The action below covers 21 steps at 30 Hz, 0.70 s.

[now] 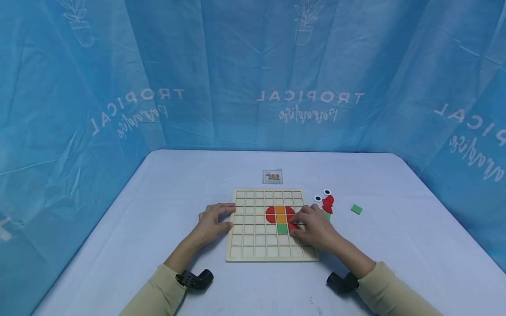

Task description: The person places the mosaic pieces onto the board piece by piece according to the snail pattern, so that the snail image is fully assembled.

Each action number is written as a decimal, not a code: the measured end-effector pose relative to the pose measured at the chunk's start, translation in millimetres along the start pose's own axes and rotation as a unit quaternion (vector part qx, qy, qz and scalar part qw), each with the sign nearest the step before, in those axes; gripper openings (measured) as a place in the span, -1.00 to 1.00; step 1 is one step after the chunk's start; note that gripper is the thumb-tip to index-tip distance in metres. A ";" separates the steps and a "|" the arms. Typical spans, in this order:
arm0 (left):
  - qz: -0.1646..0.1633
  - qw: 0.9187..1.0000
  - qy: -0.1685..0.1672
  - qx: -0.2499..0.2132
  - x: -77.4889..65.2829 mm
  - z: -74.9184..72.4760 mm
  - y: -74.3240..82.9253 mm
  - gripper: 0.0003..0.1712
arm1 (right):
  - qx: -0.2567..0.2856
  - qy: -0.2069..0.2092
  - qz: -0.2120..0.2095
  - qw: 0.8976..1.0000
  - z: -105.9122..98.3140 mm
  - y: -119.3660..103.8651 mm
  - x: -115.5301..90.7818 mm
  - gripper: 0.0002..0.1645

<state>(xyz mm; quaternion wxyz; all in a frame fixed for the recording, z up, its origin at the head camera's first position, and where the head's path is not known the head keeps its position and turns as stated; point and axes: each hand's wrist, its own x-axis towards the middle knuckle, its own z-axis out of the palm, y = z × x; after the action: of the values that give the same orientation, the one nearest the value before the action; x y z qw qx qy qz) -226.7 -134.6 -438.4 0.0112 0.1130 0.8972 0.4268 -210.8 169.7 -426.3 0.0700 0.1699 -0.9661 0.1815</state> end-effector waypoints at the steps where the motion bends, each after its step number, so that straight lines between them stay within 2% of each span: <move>1: 0.000 1.000 0.000 0.000 -0.1 -0.1 0.1 -0.50 | 0.001 0.001 0.000 1.000 -0.1 0.0 0.1 -0.63; 14: 0.001 1.000 0.002 0.003 -0.3 -0.3 0.9 -0.50 | 0.009 -0.003 -0.009 1.000 -0.7 0.7 -1.5 -0.67; 21: -0.002 1.000 0.004 0.004 0.2 0.7 0.3 -0.50 | 0.028 -0.002 0.017 0.999 -12.2 4.2 -1.0 -0.65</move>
<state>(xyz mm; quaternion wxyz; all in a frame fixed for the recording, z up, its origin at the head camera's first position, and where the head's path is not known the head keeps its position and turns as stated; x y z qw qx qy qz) -226.7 -133.8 -438.5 0.0080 0.1099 0.8993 0.4233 -210.5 178.3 -416.6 0.0600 0.1559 -0.9635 0.2091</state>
